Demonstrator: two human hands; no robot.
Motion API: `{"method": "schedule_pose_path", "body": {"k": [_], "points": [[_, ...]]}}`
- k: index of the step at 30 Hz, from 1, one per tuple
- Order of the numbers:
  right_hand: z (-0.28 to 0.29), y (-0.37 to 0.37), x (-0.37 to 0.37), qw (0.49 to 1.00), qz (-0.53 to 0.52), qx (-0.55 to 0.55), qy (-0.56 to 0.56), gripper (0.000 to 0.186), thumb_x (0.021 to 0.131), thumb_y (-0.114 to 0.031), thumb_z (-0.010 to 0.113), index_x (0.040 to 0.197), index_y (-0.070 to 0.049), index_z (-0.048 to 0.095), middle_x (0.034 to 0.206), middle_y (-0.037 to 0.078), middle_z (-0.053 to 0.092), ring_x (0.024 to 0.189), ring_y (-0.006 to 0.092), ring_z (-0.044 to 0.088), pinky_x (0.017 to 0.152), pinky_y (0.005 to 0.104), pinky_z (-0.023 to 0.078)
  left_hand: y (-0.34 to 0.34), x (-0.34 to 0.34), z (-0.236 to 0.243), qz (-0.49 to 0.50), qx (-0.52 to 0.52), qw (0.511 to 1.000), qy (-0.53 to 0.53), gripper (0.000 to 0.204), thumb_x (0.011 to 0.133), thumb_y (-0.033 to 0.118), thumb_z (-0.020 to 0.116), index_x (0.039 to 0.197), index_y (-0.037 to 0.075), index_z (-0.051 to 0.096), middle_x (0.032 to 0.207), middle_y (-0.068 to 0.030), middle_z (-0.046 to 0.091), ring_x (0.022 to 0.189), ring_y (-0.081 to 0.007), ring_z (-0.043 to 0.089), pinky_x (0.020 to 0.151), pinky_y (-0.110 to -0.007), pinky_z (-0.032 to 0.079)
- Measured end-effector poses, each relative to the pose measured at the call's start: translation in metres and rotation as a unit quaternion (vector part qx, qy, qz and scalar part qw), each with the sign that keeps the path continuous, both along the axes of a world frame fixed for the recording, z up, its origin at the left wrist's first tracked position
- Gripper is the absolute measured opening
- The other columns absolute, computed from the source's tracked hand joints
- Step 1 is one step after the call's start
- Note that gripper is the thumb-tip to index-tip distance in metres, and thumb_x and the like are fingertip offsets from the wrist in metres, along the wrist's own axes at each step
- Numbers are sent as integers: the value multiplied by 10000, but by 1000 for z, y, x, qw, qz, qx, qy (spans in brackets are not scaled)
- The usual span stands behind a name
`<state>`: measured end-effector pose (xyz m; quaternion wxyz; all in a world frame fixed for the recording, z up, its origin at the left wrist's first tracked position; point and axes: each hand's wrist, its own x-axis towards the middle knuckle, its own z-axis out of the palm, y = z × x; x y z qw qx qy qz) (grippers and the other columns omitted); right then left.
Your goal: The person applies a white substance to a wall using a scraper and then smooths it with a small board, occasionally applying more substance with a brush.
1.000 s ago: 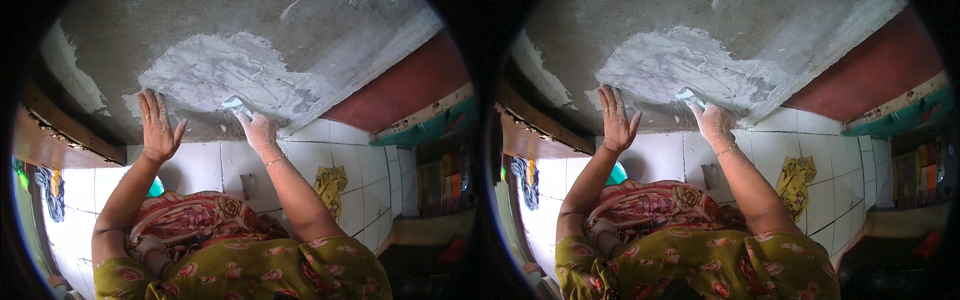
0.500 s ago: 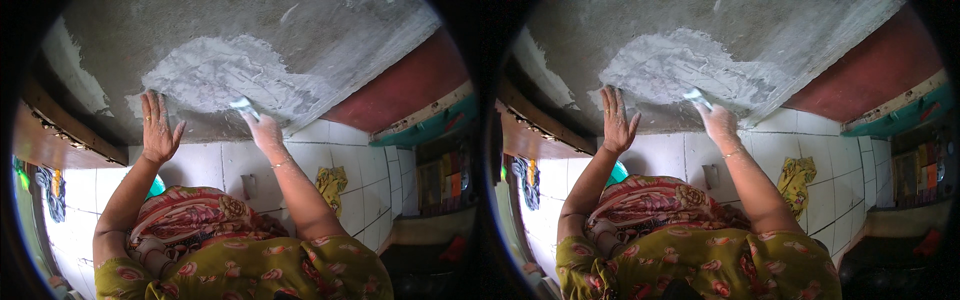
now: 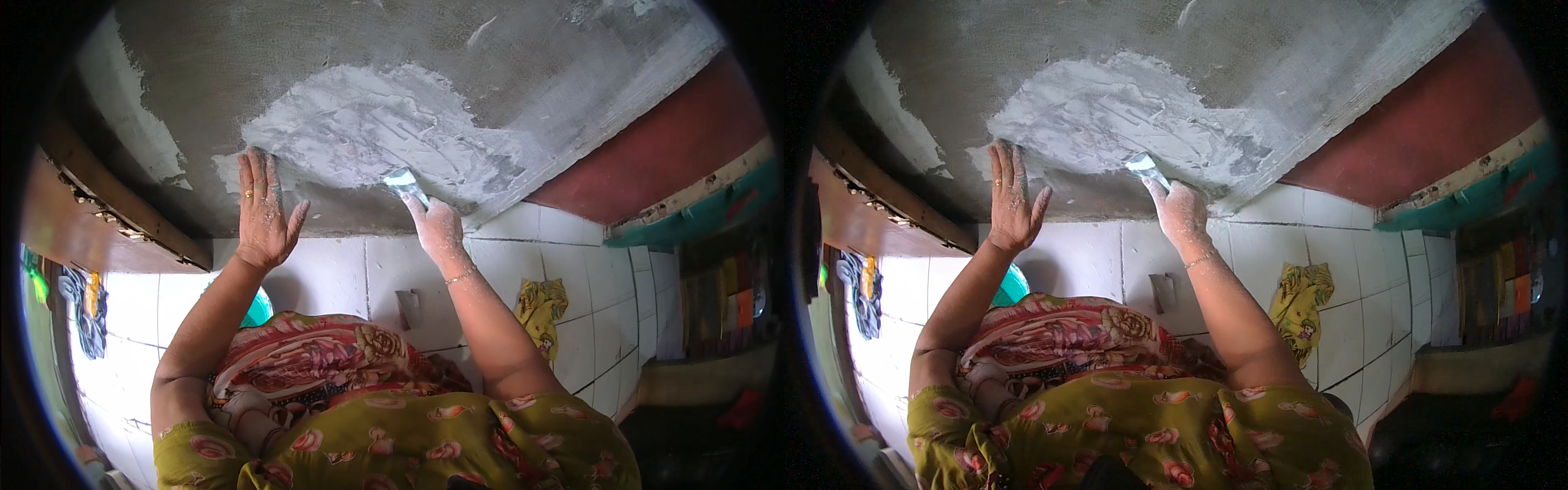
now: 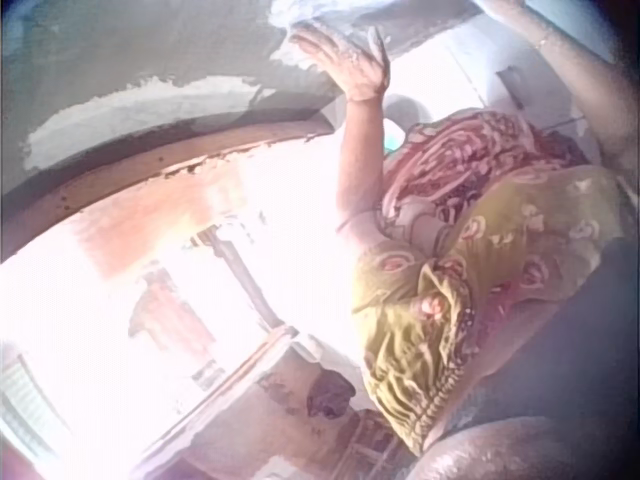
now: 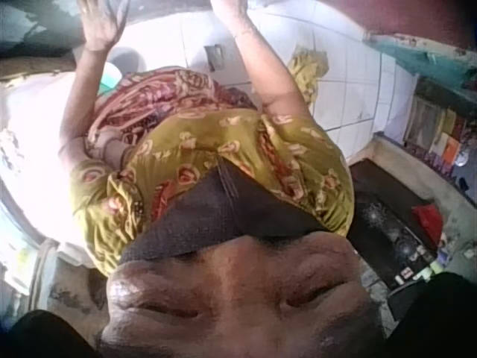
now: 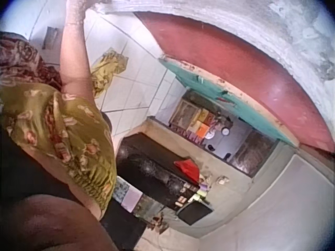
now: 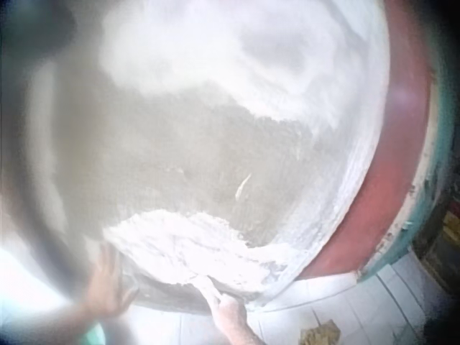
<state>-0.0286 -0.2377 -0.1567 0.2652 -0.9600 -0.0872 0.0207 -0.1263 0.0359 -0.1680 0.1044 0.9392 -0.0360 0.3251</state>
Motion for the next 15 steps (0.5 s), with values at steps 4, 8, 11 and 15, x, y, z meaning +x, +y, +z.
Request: {"method": "schedule_pose_path", "body": {"k": [4, 8, 11, 15], "points": [[18, 46, -8, 1000, 2, 1, 24, 656, 875, -605, 482, 858, 25, 664, 811, 237, 658, 776, 379, 649, 716, 461, 492, -1, 3, -3, 5, -5, 1000, -8, 772, 952, 425, 406, 1432, -105, 117, 1491, -346, -7, 1397, -482, -10, 1134, -509, 84], [21, 92, -16, 998, 62, -1, -3, 699, 890, -633, 418, 895, 28, 642, 814, 236, 647, 792, 382, 643, 709, 476, 499, -1, 4, -6, 15, -7, 1000, -16, 759, 950, 422, 405, 1439, -89, 128, 1501, -325, 5, 1403, -467, -2, 1138, -503, 82], [17, 78, -15, 997, 59, 42, 38, 664, 912, -595, 416, 871, 33, 629, 786, 237, 644, 763, 379, 642, 679, 467, 497, 4, -1, -2, 10, -4, 1000, 0, 769, 938, 429, 431, 1429, -98, 162, 1499, -324, 42, 1403, -467, 21, 1138, -508, 82], [-2, 36, -11, 997, 26, 56, -47, 665, 910, -593, 434, 850, 42, 625, 698, 211, 633, 677, 342, 641, 641, 458, 490, 11, -7, 2, -19, -12, 999, 25, 777, 927, 428, 453, 1427, -98, 174, 1501, -315, 70, 1407, -455, 38, 1141, -504, 77]]}}
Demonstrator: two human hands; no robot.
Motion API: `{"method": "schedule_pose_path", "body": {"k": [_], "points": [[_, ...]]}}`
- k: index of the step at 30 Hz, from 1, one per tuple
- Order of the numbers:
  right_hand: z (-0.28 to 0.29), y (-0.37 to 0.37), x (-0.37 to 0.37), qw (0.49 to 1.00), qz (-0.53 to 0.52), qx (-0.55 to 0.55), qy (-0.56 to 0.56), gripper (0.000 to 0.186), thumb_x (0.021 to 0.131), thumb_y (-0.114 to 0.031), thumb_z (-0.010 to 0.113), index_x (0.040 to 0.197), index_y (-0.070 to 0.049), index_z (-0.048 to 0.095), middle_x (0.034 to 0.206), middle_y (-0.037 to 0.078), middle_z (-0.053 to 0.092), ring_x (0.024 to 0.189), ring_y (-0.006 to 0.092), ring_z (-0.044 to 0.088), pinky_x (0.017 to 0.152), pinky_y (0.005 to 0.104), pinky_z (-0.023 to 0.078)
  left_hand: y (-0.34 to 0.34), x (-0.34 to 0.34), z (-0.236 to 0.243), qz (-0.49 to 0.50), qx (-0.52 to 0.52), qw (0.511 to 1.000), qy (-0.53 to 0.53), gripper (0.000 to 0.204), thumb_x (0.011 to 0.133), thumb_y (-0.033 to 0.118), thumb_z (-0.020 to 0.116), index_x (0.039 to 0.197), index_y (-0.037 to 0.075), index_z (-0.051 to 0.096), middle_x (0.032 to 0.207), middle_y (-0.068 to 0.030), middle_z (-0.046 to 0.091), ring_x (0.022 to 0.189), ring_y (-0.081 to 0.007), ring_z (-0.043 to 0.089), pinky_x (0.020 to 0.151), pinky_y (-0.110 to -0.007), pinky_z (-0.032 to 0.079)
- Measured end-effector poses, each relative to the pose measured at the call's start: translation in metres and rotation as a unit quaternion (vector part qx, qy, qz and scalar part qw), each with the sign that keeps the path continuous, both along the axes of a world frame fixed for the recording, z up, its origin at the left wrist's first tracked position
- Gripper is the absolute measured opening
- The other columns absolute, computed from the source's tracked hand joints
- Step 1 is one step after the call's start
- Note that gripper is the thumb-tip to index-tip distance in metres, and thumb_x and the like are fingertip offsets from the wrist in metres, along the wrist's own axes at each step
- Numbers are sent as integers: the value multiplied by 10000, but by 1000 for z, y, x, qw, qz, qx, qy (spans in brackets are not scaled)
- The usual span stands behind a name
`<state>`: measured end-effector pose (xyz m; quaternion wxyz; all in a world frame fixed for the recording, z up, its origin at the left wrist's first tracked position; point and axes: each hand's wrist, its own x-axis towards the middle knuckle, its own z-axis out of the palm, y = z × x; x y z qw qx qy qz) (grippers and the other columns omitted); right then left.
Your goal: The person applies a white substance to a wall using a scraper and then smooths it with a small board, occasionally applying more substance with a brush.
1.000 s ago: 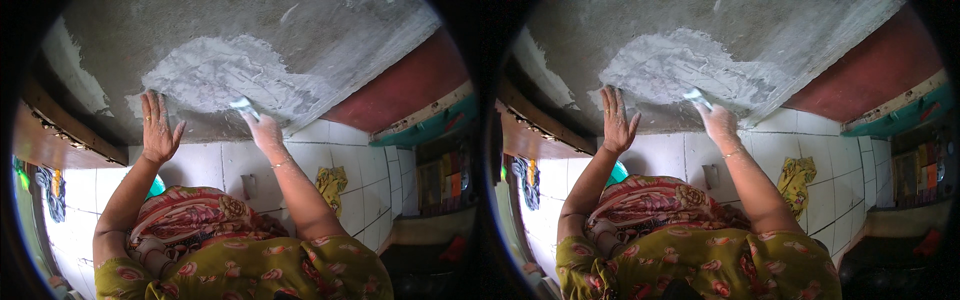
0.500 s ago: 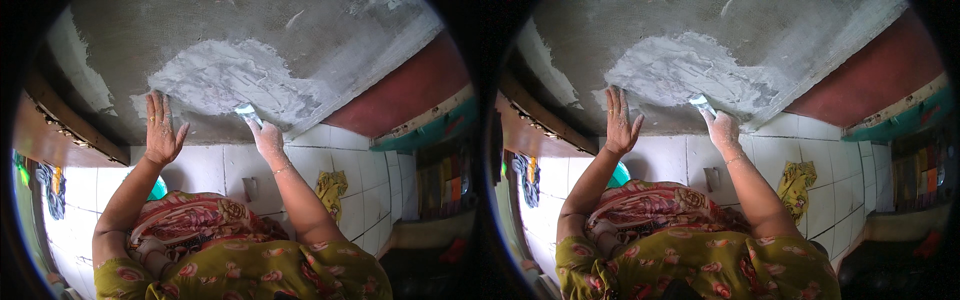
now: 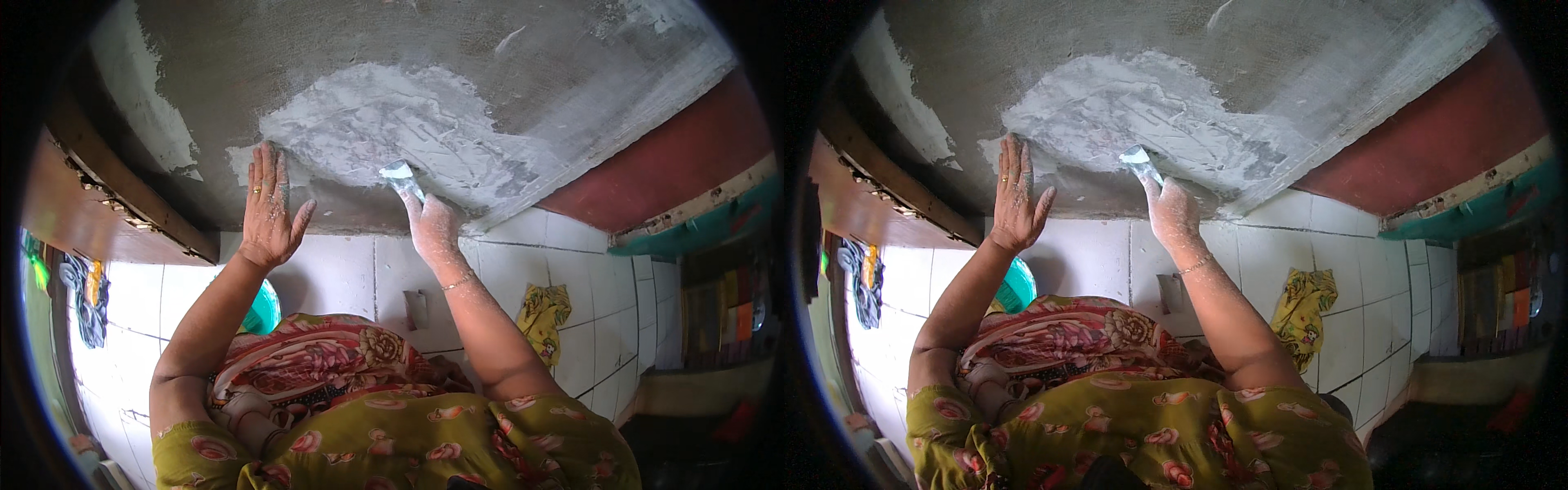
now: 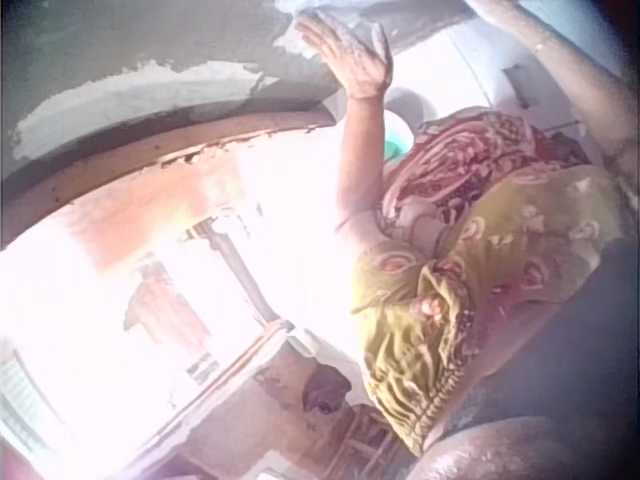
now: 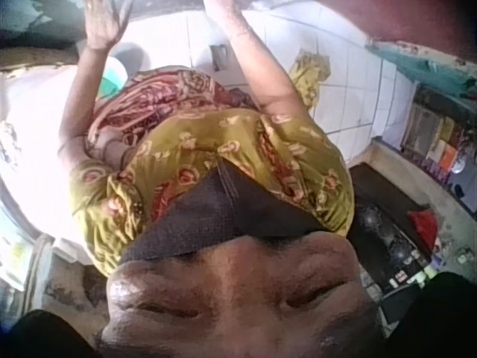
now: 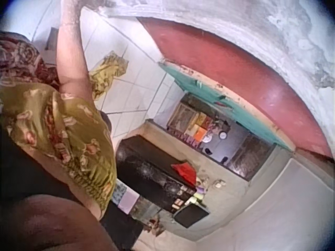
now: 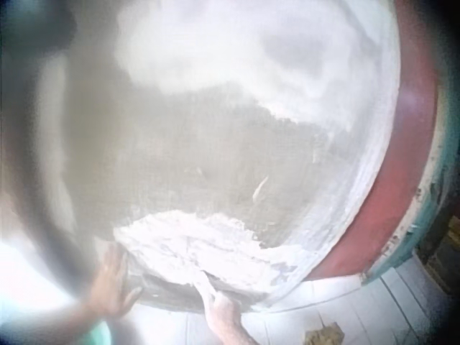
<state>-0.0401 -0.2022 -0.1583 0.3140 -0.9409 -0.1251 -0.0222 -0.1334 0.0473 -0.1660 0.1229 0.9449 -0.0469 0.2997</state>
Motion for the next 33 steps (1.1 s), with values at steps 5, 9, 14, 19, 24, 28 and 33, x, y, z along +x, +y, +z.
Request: {"method": "schedule_pose_path", "body": {"k": [5, 9, 14, 19, 24, 28, 33], "points": [[33, 73, -7, 993, 72, -22, 94, 677, 922, -617, 371, 874, 2, 643, 733, 191, 643, 711, 324, 650, 657, 441, 502, -1, 3, -5, 6, -3, 1000, -27, 787, 921, 424, 465, 1432, -90, 161, 1502, -313, 72, 1404, -462, 43, 1140, -507, 86], [34, 89, -9, 995, 77, -48, 29, 646, 937, -585, 370, 861, -5, 645, 720, 182, 646, 713, 331, 652, 649, 437, 504, 3, 2, -4, 0, -4, 999, -32, 795, 916, 416, 477, 1440, -80, 144, 1500, -319, 62, 1405, -458, 48, 1138, -511, 93], [3, 34, -6, 998, 32, 3, 55, 634, 938, -550, 400, 839, 33, 629, 697, 205, 625, 694, 356, 635, 663, 451, 493, 16, -8, -7, 10, -33, 999, -21, 796, 913, 402, 490, 1441, -80, 138, 1496, -326, 59, 1404, -453, 77, 1132, -523, 101], [37, 114, -14, 996, 78, 46, -21, 615, 953, -520, 392, 802, 31, 622, 739, 248, 634, 723, 379, 640, 659, 474, 497, 17, -10, -16, 7, -59, 998, -35, 792, 918, 385, 489, 1441, -82, 121, 1490, -336, 59, 1396, -464, 94, 1125, -534, 118], [10, 107, -13, 994, 111, 18, 0, 627, 947, -522, 404, 809, 51, 619, 749, 264, 628, 740, 405, 634, 662, 474, 496, 31, -23, -18, 58, -83, 995, -25, 778, 926, 364, 484, 1441, -83, 108, 1481, -351, 63, 1379, -482, 130, 1116, -545, 138], [-54, 71, -15, 997, 38, 57, -35, 625, 938, -520, 423, 746, 47, 604, 683, 270, 599, 708, 418, 617, 644, 471, 474, 31, -28, -13, 50, -115, 992, -25, 766, 932, 353, 477, 1440, -85, 105, 1484, -347, 41, 1376, -482, 136, 1117, -540, 143], [-8, 141, -24, 992, 76, 100, -7, 627, 919, -533, 462, 771, 61, 599, 714, 279, 602, 730, 424, 611, 666, 479, 467, 30, -34, -26, 55, -123, 991, -9, 762, 941, 361, 457, 1441, -84, 93, 1492, -335, 12, 1378, -481, 120, 1125, -526, 138]]}}
